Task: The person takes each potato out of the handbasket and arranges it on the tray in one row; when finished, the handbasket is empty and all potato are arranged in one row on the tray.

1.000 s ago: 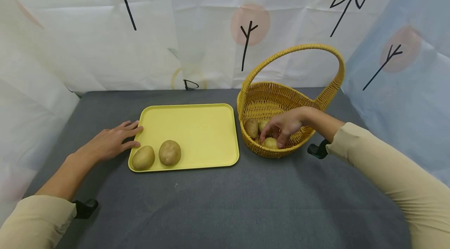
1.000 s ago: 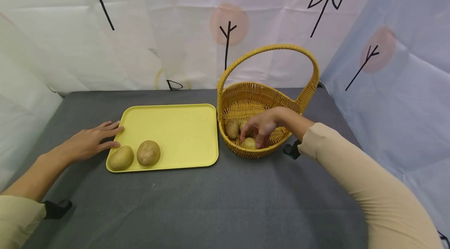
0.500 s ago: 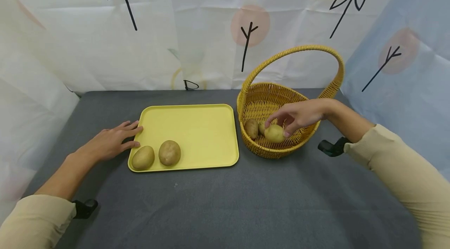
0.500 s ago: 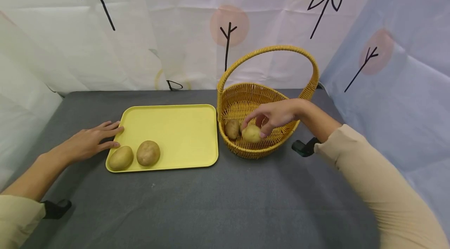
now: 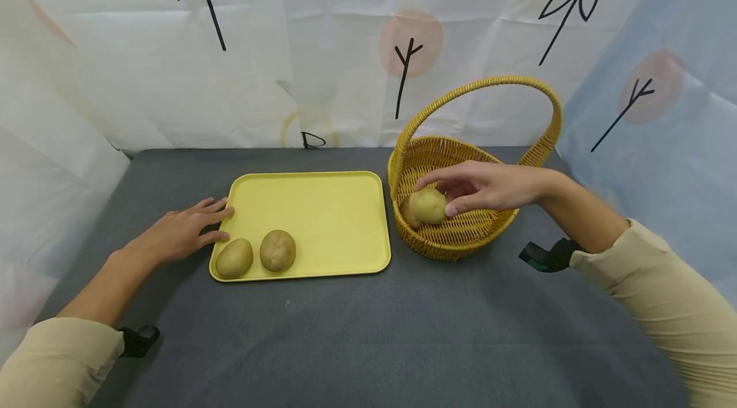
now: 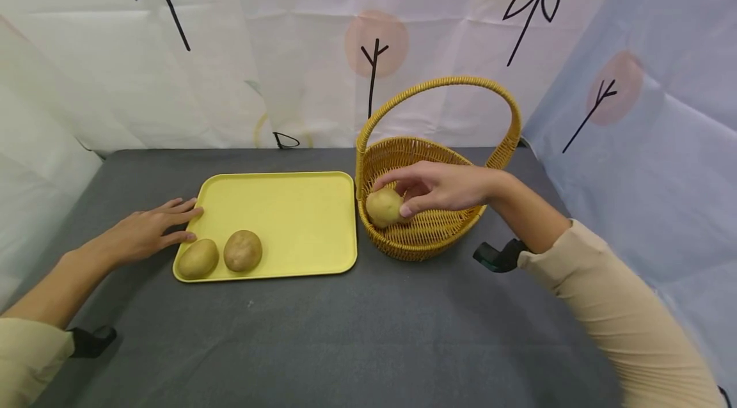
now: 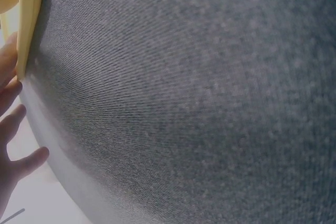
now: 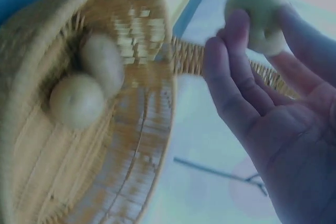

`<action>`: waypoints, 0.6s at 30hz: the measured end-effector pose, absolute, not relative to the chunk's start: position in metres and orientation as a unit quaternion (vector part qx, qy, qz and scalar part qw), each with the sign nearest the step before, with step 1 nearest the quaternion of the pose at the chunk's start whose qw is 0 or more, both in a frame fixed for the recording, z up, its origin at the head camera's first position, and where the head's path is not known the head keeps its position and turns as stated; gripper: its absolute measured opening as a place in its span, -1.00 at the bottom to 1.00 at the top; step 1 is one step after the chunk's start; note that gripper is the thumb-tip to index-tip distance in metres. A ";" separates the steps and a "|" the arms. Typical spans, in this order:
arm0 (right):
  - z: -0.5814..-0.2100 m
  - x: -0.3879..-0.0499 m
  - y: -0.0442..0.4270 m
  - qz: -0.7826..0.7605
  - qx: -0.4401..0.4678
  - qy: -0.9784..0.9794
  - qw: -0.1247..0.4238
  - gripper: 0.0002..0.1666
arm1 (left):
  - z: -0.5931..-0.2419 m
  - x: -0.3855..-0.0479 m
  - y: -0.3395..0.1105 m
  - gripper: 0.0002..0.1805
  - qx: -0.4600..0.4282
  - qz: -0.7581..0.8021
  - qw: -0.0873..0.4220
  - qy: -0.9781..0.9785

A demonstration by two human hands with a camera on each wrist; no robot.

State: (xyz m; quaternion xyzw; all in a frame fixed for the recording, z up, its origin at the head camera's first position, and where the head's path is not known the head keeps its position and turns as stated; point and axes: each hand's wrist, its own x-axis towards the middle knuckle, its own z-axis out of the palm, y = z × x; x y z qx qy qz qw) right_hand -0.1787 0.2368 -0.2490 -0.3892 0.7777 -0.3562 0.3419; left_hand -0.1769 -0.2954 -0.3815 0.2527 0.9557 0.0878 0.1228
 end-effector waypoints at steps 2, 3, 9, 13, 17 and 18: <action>-0.251 -0.178 0.228 -0.360 -0.398 0.781 0.320 -0.38 | -0.381 -0.176 -0.296 -0.25 0.252 0.085 0.124 0.956; -0.253 -0.178 0.224 -0.368 -0.401 0.778 0.315 -0.38 | -0.381 -0.176 -0.296 -0.26 0.251 0.086 0.126 0.956; -0.265 -0.177 0.193 -0.407 -0.392 0.767 0.305 -0.40 | -0.382 -0.174 -0.295 -0.26 0.247 0.086 0.130 0.956; -0.279 -0.170 0.173 -0.422 -0.385 0.763 0.302 -0.41 | -0.383 -0.174 -0.294 -0.23 0.249 0.085 0.128 0.956; -0.296 -0.161 0.151 -0.437 -0.389 0.756 0.293 -0.41 | -0.381 -0.175 -0.294 -0.25 0.248 0.087 0.126 0.957; -0.301 -0.159 0.146 -0.437 -0.390 0.758 0.288 -0.42 | -0.381 -0.175 -0.294 -0.25 0.246 0.087 0.127 0.957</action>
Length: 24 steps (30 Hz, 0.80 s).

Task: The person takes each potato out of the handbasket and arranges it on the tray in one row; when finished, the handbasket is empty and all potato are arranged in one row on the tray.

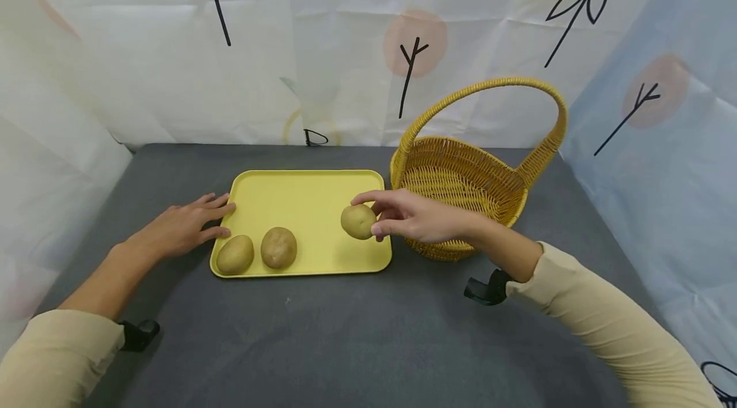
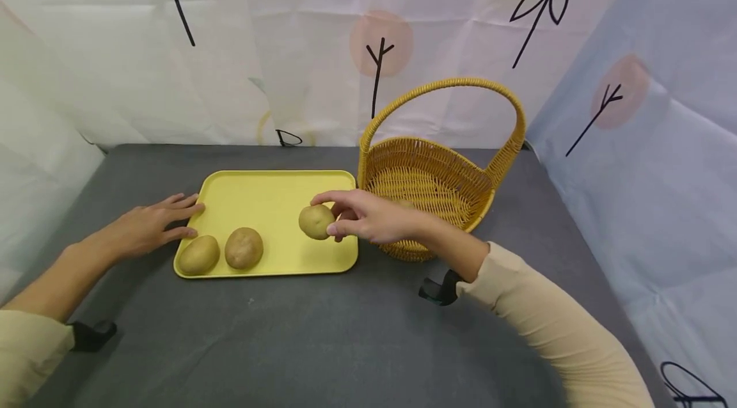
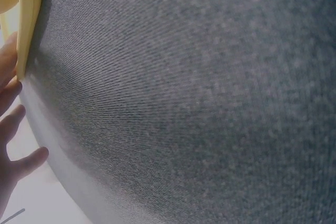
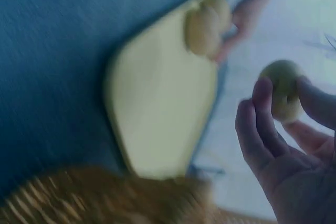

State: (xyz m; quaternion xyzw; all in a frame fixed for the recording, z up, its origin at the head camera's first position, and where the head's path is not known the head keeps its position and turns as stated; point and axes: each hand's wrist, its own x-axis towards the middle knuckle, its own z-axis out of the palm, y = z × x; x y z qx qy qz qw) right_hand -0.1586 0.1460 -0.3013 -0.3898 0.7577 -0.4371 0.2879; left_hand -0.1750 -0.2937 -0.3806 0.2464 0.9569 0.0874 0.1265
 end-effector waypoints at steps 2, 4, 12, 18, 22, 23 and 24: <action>-0.314 -0.154 0.135 -0.436 -0.386 0.764 0.276 -0.42 | -0.380 -0.176 -0.294 -0.25 0.247 0.086 0.126 0.957; -0.328 -0.152 0.123 -0.435 -0.383 0.769 0.268 -0.44 | -0.380 -0.177 -0.295 -0.25 0.244 0.085 0.129 0.957; -0.375 -0.148 0.078 -0.419 -0.341 0.806 0.241 -0.43 | -0.380 -0.176 -0.297 -0.24 0.248 0.085 0.132 0.956; -0.391 -0.144 0.060 -0.416 -0.327 0.820 0.218 -0.43 | -0.380 -0.176 -0.294 -0.26 0.241 0.089 0.137 0.956; -0.392 -0.143 0.056 -0.415 -0.317 0.826 0.213 -0.42 | -0.380 -0.178 -0.293 -0.26 0.245 0.091 0.136 0.956; -0.392 -0.143 0.056 -0.411 -0.317 0.828 0.211 -0.41 | -0.380 -0.178 -0.293 -0.25 0.246 0.089 0.136 0.956; -0.392 -0.143 0.056 -0.407 -0.318 0.830 0.209 -0.41 | -0.380 -0.178 -0.292 -0.25 0.247 0.088 0.134 0.956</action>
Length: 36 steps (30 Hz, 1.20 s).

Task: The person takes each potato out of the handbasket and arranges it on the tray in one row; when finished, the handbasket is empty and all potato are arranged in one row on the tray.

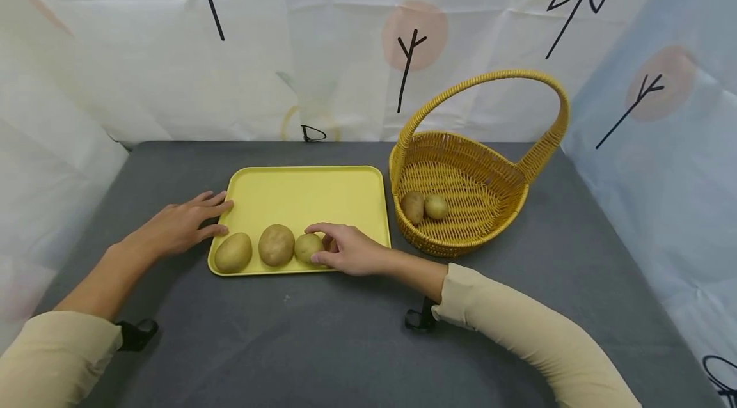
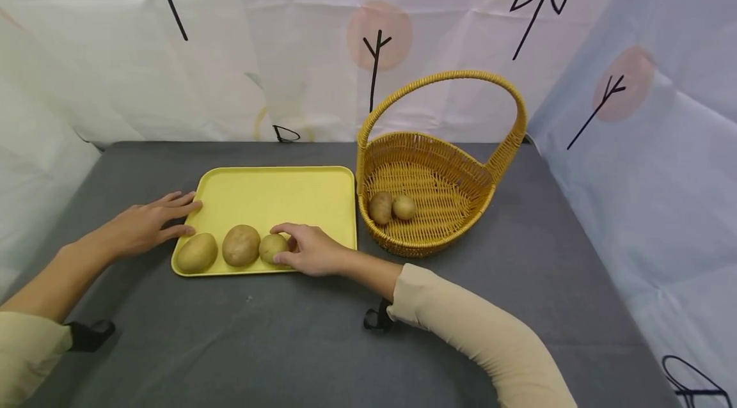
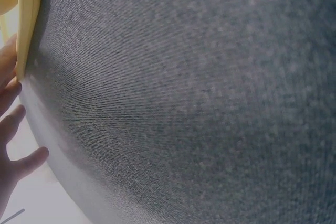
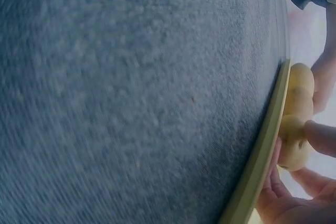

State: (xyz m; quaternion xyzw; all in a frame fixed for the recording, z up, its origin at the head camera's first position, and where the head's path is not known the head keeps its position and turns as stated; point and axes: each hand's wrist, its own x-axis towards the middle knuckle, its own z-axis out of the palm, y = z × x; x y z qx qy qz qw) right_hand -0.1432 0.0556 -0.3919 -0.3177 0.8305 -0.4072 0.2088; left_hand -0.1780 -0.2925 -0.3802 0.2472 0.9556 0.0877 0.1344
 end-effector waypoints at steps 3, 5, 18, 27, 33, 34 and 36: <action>-0.390 -0.145 0.057 -0.398 -0.320 0.835 0.205 -0.39 | -0.380 -0.179 -0.293 -0.25 0.248 0.084 0.134 0.956; -0.388 -0.146 0.058 -0.393 -0.319 0.838 0.204 -0.39 | -0.379 -0.179 -0.293 -0.25 0.249 0.084 0.135 0.955; -0.384 -0.149 0.057 -0.375 -0.318 0.845 0.212 -0.55 | -0.379 -0.181 -0.293 -0.25 0.248 0.083 0.136 0.956; -0.385 -0.147 0.049 -0.379 -0.335 0.836 0.211 -0.56 | -0.379 -0.181 -0.294 -0.25 0.252 0.077 0.133 0.955; -0.384 -0.144 0.048 -0.356 -0.343 0.847 0.196 -0.51 | -0.380 -0.180 -0.294 -0.26 0.255 0.082 0.129 0.955; -0.383 -0.143 0.049 -0.346 -0.346 0.850 0.193 -0.48 | -0.380 -0.180 -0.294 -0.26 0.255 0.084 0.129 0.955; -0.380 -0.141 0.052 -0.322 -0.354 0.857 0.190 -0.43 | -0.380 -0.179 -0.293 -0.26 0.255 0.086 0.127 0.955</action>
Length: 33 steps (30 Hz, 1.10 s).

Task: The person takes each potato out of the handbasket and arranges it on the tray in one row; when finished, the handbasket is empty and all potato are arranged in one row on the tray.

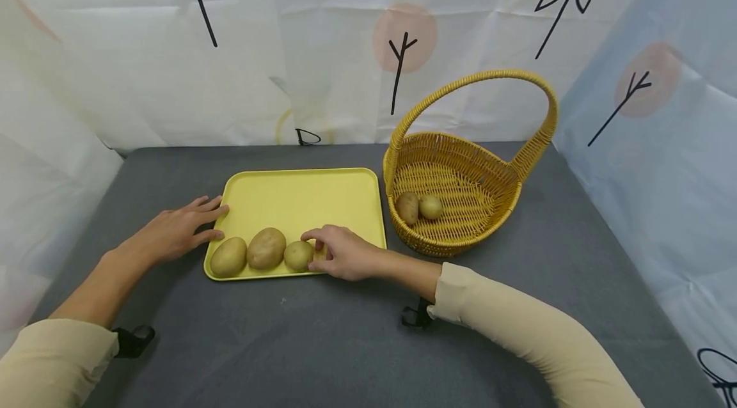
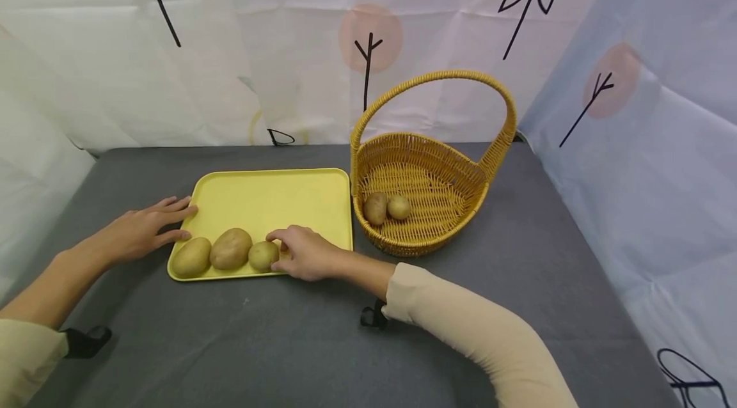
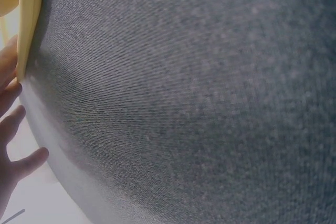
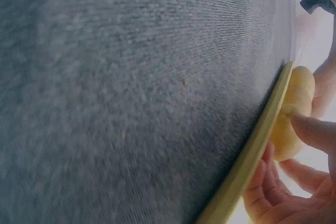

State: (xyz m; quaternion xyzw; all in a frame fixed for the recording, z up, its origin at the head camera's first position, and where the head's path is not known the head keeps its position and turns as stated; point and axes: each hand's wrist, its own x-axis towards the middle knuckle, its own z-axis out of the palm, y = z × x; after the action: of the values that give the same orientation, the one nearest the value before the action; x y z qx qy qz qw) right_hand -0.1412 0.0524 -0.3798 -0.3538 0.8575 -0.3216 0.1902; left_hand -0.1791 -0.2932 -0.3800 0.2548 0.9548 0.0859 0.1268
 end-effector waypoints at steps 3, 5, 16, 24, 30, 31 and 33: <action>-0.374 -0.138 0.060 -0.292 -0.363 0.863 0.198 -0.34 | -0.380 -0.178 -0.293 -0.27 0.252 0.090 0.126 0.955; -0.369 -0.135 0.068 -0.281 -0.366 0.863 0.205 -0.30 | -0.381 -0.178 -0.293 -0.27 0.252 0.092 0.127 0.955; -0.327 -0.134 0.130 -0.328 -0.409 0.821 0.223 -0.41 | -0.381 -0.179 -0.292 -0.25 0.249 0.087 0.133 0.955; -0.290 -0.160 0.187 -0.347 -0.377 0.819 0.257 -0.45 | -0.381 -0.180 -0.293 -0.25 0.247 0.088 0.134 0.956; -0.282 -0.182 0.219 -0.344 -0.338 0.835 0.264 -0.43 | -0.381 -0.180 -0.293 -0.26 0.248 0.085 0.132 0.956; -0.283 -0.186 0.223 -0.342 -0.331 0.839 0.264 -0.42 | -0.382 -0.180 -0.293 -0.26 0.248 0.084 0.131 0.956; -0.285 -0.193 0.230 -0.340 -0.319 0.843 0.268 -0.39 | -0.382 -0.180 -0.293 -0.26 0.250 0.084 0.130 0.956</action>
State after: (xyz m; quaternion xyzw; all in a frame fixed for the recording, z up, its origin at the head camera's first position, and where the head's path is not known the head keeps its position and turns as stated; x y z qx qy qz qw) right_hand -0.1925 0.2295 -0.2855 -0.3192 0.8430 -0.3402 0.2679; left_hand -0.1801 -0.2929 -0.3819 0.2500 0.9558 0.0841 0.1296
